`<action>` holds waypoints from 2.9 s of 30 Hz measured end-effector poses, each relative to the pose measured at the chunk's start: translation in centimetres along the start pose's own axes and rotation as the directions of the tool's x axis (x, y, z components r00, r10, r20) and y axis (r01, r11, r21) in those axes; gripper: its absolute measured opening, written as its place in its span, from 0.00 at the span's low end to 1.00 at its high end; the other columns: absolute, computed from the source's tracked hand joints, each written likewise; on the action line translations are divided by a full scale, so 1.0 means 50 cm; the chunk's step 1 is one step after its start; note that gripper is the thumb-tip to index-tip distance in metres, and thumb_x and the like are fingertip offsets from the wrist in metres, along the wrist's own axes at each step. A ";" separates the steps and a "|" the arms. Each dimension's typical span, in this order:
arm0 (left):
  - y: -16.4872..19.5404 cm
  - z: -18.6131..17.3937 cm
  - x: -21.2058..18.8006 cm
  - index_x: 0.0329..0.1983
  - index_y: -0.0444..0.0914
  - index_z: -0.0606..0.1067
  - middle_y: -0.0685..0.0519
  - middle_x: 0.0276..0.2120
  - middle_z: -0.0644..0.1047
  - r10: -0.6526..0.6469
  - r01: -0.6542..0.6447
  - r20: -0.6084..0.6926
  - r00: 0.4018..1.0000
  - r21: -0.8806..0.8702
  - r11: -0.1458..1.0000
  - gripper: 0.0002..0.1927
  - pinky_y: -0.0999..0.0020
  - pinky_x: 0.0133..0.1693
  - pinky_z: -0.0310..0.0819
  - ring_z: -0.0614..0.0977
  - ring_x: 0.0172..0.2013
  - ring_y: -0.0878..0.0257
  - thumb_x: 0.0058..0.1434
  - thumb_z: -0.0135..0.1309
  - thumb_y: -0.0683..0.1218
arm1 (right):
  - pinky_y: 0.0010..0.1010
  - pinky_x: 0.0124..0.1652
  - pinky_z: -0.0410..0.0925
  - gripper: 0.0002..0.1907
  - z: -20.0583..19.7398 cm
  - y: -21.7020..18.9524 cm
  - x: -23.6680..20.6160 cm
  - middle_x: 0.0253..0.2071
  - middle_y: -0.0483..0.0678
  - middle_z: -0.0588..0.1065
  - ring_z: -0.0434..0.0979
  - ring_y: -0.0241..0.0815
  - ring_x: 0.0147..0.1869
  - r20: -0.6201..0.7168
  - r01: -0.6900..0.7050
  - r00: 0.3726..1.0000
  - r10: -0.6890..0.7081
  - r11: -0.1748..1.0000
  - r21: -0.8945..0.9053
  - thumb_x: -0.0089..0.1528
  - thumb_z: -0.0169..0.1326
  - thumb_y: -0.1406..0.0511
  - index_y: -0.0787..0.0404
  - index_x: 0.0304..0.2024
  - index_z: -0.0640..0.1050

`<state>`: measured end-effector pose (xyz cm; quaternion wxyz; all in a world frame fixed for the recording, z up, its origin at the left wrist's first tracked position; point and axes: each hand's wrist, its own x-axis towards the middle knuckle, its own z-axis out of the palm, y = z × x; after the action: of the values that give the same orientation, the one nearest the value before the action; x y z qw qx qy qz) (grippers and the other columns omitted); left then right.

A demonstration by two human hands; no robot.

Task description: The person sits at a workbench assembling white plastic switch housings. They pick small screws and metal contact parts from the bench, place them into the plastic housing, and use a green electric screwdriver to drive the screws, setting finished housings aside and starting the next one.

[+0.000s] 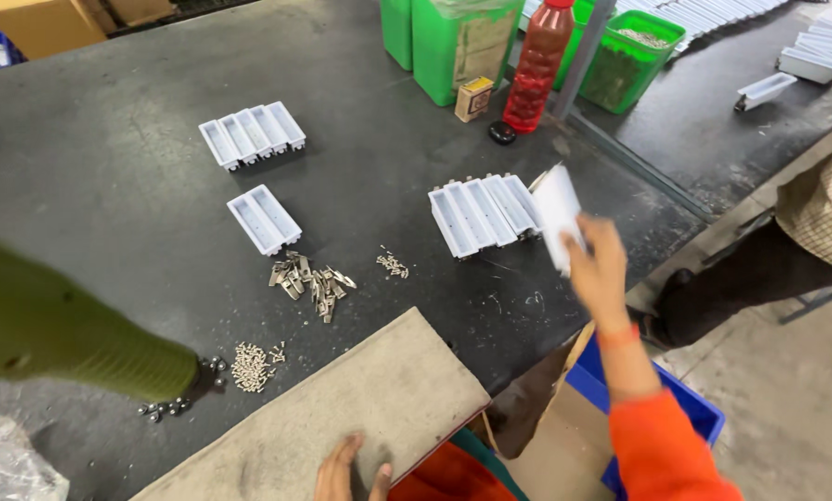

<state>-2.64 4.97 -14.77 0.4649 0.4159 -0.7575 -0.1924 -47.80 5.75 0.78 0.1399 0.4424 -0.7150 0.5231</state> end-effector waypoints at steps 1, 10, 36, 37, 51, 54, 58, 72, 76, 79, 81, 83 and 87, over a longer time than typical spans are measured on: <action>-0.002 0.003 -0.002 0.46 0.36 0.79 0.44 0.45 0.81 0.021 -0.021 0.005 1.000 0.024 0.999 0.26 0.55 0.53 0.75 0.82 0.48 0.48 0.44 0.68 0.51 | 0.40 0.51 0.68 0.16 0.009 0.024 0.046 0.49 0.57 0.75 0.76 0.55 0.52 0.013 -0.060 0.998 0.062 0.992 -0.111 0.64 0.60 0.65 0.65 0.53 0.79; -0.031 0.051 0.041 0.34 0.43 0.82 0.54 0.36 0.82 0.204 -0.190 -0.059 0.977 0.191 0.963 0.21 0.55 0.48 0.74 0.83 0.40 0.54 0.39 0.68 0.57 | 0.48 0.57 0.67 0.15 0.120 0.110 0.163 0.52 0.56 0.76 0.73 0.60 0.58 0.180 -0.015 0.979 0.092 0.920 -0.391 0.64 0.57 0.56 0.58 0.46 0.85; -0.008 0.028 0.016 0.32 0.39 0.83 0.50 0.37 0.82 -0.006 -0.015 0.084 0.996 0.242 0.970 0.17 0.54 0.49 0.76 0.82 0.44 0.52 0.39 0.70 0.51 | 0.43 0.55 0.72 0.18 0.126 0.119 0.193 0.37 0.58 0.81 0.82 0.56 0.44 0.449 0.172 0.884 0.130 0.803 -0.571 0.56 0.60 0.54 0.58 0.40 0.87; -0.008 0.030 0.019 0.31 0.39 0.83 0.50 0.37 0.82 0.025 -0.039 0.065 0.998 0.229 0.973 0.17 0.54 0.48 0.77 0.82 0.44 0.52 0.40 0.70 0.51 | 0.43 0.54 0.73 0.18 0.115 0.129 0.198 0.36 0.60 0.81 0.82 0.57 0.43 0.425 0.175 0.899 0.104 0.805 -0.567 0.55 0.60 0.55 0.59 0.40 0.87; -0.036 0.083 0.036 0.26 0.46 0.84 0.56 0.33 0.82 0.074 -0.068 -0.013 0.997 0.269 0.961 0.17 0.55 0.45 0.77 0.82 0.39 0.55 0.35 0.73 0.57 | 0.47 0.57 0.65 0.20 -0.054 0.253 0.277 0.38 0.59 0.82 0.81 0.56 0.49 0.191 -0.002 0.937 0.294 0.550 -0.835 0.63 0.55 0.51 0.57 0.41 0.87; -0.023 0.064 0.028 0.28 0.44 0.83 0.55 0.35 0.82 0.109 -0.105 -0.001 0.994 0.275 0.956 0.16 0.55 0.46 0.77 0.83 0.41 0.54 0.38 0.71 0.53 | 0.46 0.58 0.62 0.18 -0.017 0.238 0.262 0.40 0.54 0.82 0.80 0.56 0.51 0.082 0.133 0.989 -0.119 0.521 -0.843 0.61 0.56 0.49 0.54 0.39 0.85; 0.013 0.044 0.031 0.29 0.43 0.83 0.54 0.36 0.82 0.051 -0.049 -0.003 0.999 0.245 0.968 0.15 0.58 0.45 0.78 0.83 0.42 0.54 0.39 0.71 0.50 | 0.45 0.50 0.71 0.12 0.107 0.134 0.203 0.42 0.57 0.80 0.79 0.57 0.49 0.182 0.172 0.975 -0.125 0.947 -0.271 0.65 0.61 0.60 0.63 0.42 0.83; 0.070 -0.015 0.039 0.35 0.41 0.83 0.52 0.42 0.81 0.009 -0.035 0.107 0.994 0.236 0.971 0.14 0.57 0.48 0.77 0.82 0.46 0.52 0.46 0.68 0.49 | 0.46 0.56 0.68 0.19 0.253 -0.001 0.099 0.51 0.55 0.76 0.72 0.59 0.59 0.418 0.215 0.908 -0.027 0.886 -0.410 0.56 0.62 0.54 0.57 0.43 0.85; 0.067 -0.019 0.040 0.36 0.40 0.83 0.50 0.43 0.81 -0.028 -0.020 0.185 0.982 0.251 0.968 0.14 0.55 0.49 0.76 0.81 0.47 0.51 0.48 0.68 0.49 | 0.45 0.58 0.68 0.20 0.164 0.072 0.138 0.49 0.58 0.78 0.73 0.59 0.57 0.365 0.167 0.929 0.063 0.807 -0.566 0.57 0.62 0.54 0.60 0.44 0.86; 0.075 -0.021 0.043 0.38 0.40 0.83 0.49 0.45 0.80 -0.100 0.025 0.248 0.963 0.290 0.957 0.13 0.53 0.50 0.75 0.81 0.49 0.51 0.50 0.68 0.49 | 0.48 0.56 0.68 0.20 0.099 0.129 0.163 0.50 0.59 0.78 0.73 0.62 0.57 0.282 0.133 0.958 0.050 0.794 -0.594 0.59 0.61 0.53 0.60 0.43 0.86; 0.086 -0.024 0.047 0.38 0.40 0.83 0.49 0.45 0.80 -0.108 0.037 0.240 0.965 0.283 0.958 0.13 0.53 0.50 0.75 0.81 0.49 0.51 0.50 0.67 0.48 | 0.49 0.57 0.69 0.20 0.076 0.161 0.171 0.50 0.59 0.78 0.73 0.63 0.57 0.272 0.111 0.957 0.104 0.732 -0.672 0.62 0.59 0.51 0.58 0.45 0.86; 0.100 -0.027 0.052 0.36 0.40 0.82 0.50 0.43 0.81 -0.069 0.023 0.181 0.981 0.246 0.969 0.12 0.54 0.49 0.76 0.81 0.48 0.51 0.49 0.67 0.48 | 0.51 0.55 0.69 0.22 0.067 0.176 0.175 0.51 0.61 0.77 0.73 0.64 0.58 0.242 0.064 0.959 0.147 0.722 -0.689 0.62 0.58 0.49 0.57 0.46 0.86; 0.126 -0.041 0.078 0.37 0.41 0.81 0.51 0.40 0.81 0.025 -0.034 0.061 0.998 0.149 0.988 0.13 0.58 0.43 0.78 0.82 0.44 0.52 0.50 0.67 0.49 | 0.55 0.57 0.67 0.19 0.078 0.170 0.154 0.54 0.61 0.75 0.71 0.68 0.61 0.135 0.110 0.991 -0.025 0.731 -0.673 0.63 0.60 0.51 0.56 0.47 0.85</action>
<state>-4.58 5.64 -7.35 0.4124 0.4327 -0.7893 -0.1405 -57.77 -0.88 -1.03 0.2685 0.4164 -0.8467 0.1940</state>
